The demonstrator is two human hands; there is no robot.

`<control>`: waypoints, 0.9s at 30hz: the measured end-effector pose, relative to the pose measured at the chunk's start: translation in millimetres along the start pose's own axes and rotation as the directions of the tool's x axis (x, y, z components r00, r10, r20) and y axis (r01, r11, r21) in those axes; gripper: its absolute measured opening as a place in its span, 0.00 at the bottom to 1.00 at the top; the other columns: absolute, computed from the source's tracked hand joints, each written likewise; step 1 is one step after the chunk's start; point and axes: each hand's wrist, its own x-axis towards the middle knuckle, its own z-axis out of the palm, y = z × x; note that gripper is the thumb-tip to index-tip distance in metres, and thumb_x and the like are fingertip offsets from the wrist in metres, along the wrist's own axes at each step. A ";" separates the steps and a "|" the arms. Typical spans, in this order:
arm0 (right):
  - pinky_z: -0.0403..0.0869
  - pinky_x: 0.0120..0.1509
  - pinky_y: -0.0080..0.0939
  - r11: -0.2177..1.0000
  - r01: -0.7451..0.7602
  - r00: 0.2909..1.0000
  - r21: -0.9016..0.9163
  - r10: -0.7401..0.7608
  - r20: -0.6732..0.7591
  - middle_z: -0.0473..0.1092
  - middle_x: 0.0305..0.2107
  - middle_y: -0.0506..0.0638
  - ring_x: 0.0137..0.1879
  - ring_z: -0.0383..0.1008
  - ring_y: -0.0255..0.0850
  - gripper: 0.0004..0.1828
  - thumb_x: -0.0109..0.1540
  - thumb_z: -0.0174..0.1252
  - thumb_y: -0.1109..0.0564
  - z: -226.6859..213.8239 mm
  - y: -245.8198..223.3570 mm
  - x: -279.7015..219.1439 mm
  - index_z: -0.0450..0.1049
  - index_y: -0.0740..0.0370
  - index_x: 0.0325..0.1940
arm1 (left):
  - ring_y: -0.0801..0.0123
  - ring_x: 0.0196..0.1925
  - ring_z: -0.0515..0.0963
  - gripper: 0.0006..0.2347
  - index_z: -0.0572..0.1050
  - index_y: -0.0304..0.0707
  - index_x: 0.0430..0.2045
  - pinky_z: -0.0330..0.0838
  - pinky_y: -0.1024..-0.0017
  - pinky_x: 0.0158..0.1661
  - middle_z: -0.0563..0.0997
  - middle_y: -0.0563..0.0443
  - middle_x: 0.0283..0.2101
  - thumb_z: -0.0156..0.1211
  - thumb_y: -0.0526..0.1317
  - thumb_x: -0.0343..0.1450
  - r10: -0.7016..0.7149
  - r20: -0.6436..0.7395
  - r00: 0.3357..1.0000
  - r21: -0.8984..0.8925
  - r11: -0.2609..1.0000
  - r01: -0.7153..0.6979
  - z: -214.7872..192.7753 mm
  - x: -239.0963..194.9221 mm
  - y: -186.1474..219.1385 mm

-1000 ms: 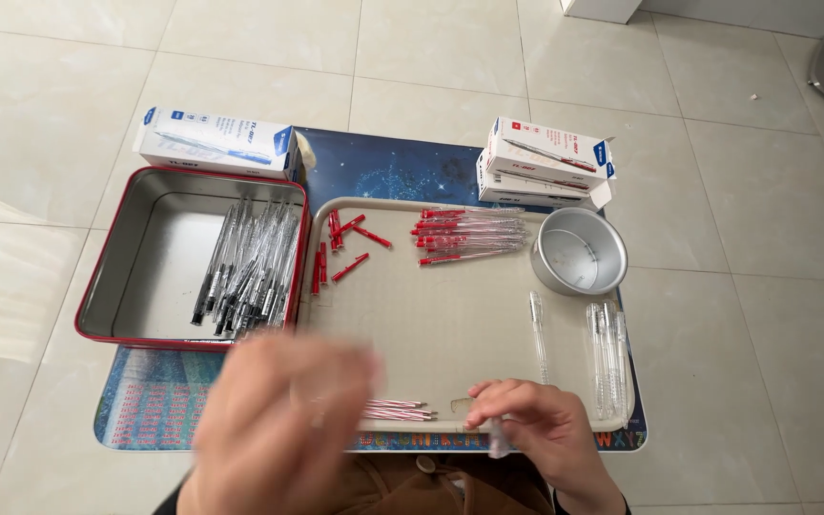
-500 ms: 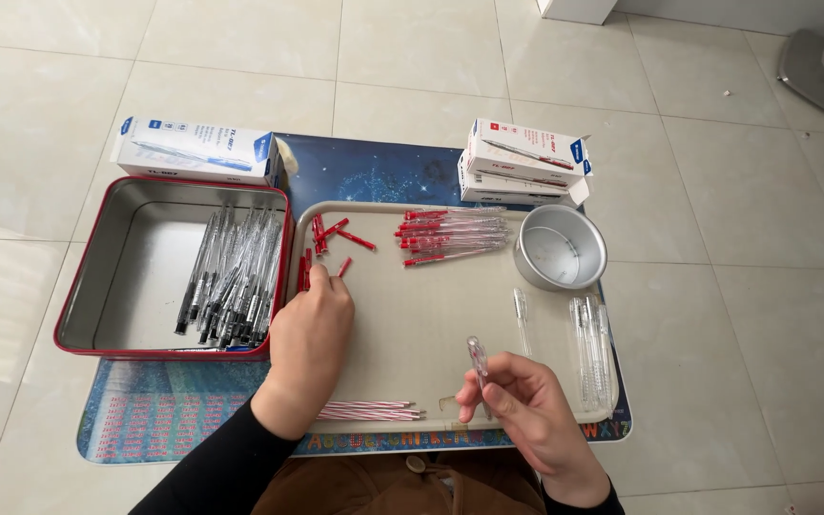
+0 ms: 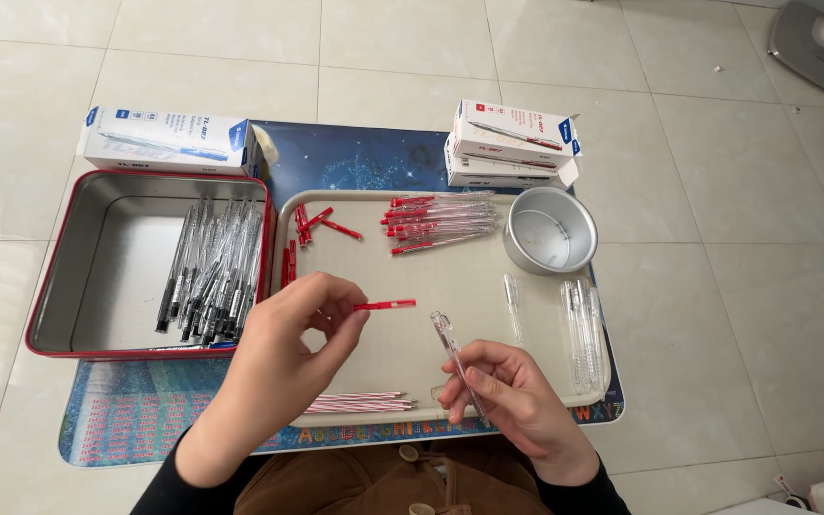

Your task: Assembling ballpoint pens by inserting ink refills into clear barrels and attaching red caps.

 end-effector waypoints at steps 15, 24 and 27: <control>0.78 0.39 0.48 0.996 0.009 1.000 -0.093 -0.012 -0.027 0.77 0.27 0.70 0.27 0.79 0.56 0.11 0.56 0.59 0.62 3.7 6.7 -0.8 0.76 0.73 0.39 | 0.74 0.35 0.74 0.05 0.75 0.36 0.33 0.67 0.80 0.35 0.76 0.53 0.32 0.50 0.34 0.71 -0.019 -0.002 1.000 -0.318 0.948 0.017 5.3 2.1 11.4; 0.77 0.38 0.46 0.994 -0.005 1.000 -0.112 0.003 -0.025 0.77 0.26 0.68 0.27 0.79 0.54 0.13 0.56 0.59 0.61 5.5 5.5 -0.5 0.76 0.75 0.39 | 0.75 0.30 0.72 0.06 0.75 0.38 0.33 0.66 0.80 0.32 0.74 0.55 0.31 0.49 0.33 0.71 0.035 0.000 0.999 -0.204 0.978 -0.034 5.9 2.8 15.8; 0.77 0.38 0.46 0.995 0.003 1.000 -0.098 -0.004 -0.018 0.77 0.27 0.68 0.26 0.79 0.56 0.12 0.56 0.59 0.62 5.8 6.0 0.1 0.76 0.75 0.39 | 0.74 0.25 0.69 0.05 0.75 0.37 0.33 0.65 0.78 0.31 0.71 0.54 0.28 0.51 0.31 0.70 0.135 -0.050 0.990 -0.133 0.981 -0.140 8.1 2.0 20.5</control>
